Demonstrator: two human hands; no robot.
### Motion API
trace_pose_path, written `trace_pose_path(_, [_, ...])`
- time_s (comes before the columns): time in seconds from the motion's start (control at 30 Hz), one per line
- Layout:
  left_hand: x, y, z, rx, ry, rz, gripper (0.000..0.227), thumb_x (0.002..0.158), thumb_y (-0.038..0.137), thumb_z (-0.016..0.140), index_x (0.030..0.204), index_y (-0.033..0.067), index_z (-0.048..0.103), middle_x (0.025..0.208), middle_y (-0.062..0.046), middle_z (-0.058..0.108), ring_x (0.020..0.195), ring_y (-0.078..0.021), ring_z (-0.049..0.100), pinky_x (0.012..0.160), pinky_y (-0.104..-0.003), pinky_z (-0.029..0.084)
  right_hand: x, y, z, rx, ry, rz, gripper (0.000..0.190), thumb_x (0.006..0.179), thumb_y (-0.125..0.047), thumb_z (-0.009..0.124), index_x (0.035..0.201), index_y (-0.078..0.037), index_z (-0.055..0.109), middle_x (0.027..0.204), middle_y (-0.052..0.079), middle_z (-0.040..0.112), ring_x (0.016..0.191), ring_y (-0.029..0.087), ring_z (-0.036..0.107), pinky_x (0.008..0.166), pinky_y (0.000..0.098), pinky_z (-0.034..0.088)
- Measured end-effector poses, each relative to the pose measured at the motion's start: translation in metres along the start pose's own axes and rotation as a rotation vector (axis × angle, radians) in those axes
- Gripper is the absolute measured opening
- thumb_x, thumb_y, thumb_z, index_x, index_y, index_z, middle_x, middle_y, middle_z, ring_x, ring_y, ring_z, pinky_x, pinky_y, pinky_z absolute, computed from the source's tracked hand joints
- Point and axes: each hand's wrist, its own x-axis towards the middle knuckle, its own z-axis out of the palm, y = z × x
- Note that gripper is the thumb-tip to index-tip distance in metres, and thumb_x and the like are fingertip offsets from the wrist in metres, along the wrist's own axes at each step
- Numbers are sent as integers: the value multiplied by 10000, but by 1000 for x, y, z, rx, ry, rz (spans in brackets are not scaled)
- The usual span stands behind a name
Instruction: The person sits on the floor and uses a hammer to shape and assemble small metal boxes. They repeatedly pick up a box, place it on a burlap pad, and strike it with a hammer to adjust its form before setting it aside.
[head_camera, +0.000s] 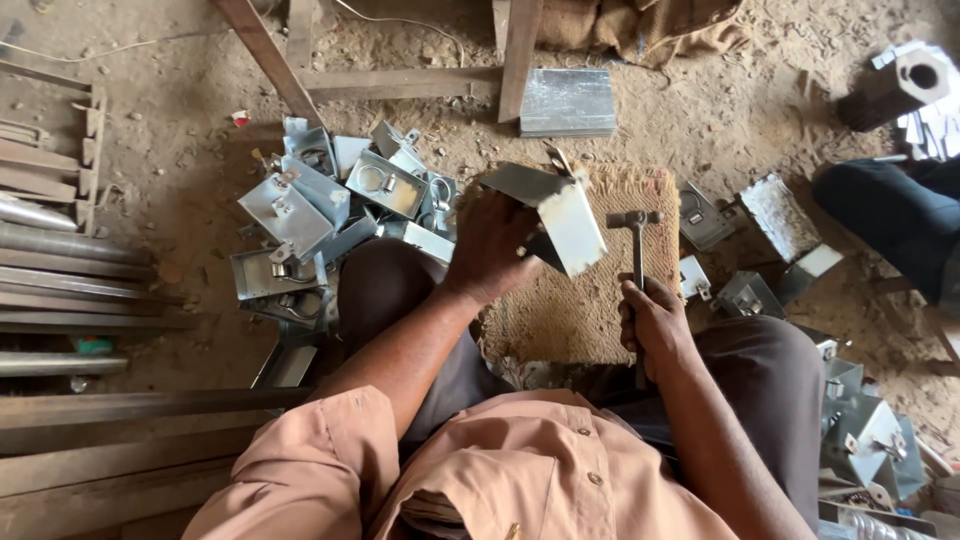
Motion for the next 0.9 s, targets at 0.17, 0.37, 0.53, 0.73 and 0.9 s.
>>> trace_pose_path(0.17, [-5, -9, -12, 64, -78, -57, 500, 870, 198, 774, 1336, 123, 611, 1257, -137, 592, 1186, -329, 570, 911, -464, 480, -8, -4, -4, -37, 2, -145, 294, 1029, -228, 577, 1274, -77, 638, 710, -15, 515, 489, 77, 445, 407, 244, 359])
trace_pose_path(0.37, [-15, -11, -12, 107, -140, -78, 613, 756, 113, 792, 1337, 175, 607, 1266, -128, 574, 1185, -339, 556, 910, -473, 458, -43, -28, -2, -107, -100, -534, 272, 1070, -131, 570, 1323, -38, 602, 719, 2, 535, 514, 53, 439, 421, 218, 337])
trace_pose_path(0.53, [-14, -10, -13, 107, -135, -61, 643, 751, 113, 815, 1352, 172, 596, 1269, -122, 571, 1180, -337, 543, 884, -470, 436, -110, -76, -2, -459, 18, -1079, 405, 1094, -60, 532, 1489, -11, 458, 928, 5, 649, 757, 37, 619, 608, 185, 490])
trace_pose_path(0.73, [-14, -8, -11, 136, -136, -69, 621, 781, 123, 821, 1360, 177, 602, 1261, -108, 579, 1183, -318, 546, 908, -466, 443, -151, -104, 10, -929, 330, -1341, 301, 1084, -11, 529, 1379, -33, 580, 1153, 205, 716, 743, 145, 654, 597, 251, 524])
trace_pose_path(0.9, [-12, -11, -13, 95, -112, -70, 639, 785, 136, 832, 1383, 169, 609, 1252, -117, 577, 1152, -321, 548, 903, -468, 450, -139, -110, 15, -906, -79, -1088, 471, 1009, -106, 598, 1476, -43, 597, 782, 100, 665, 599, 144, 603, 521, 286, 474])
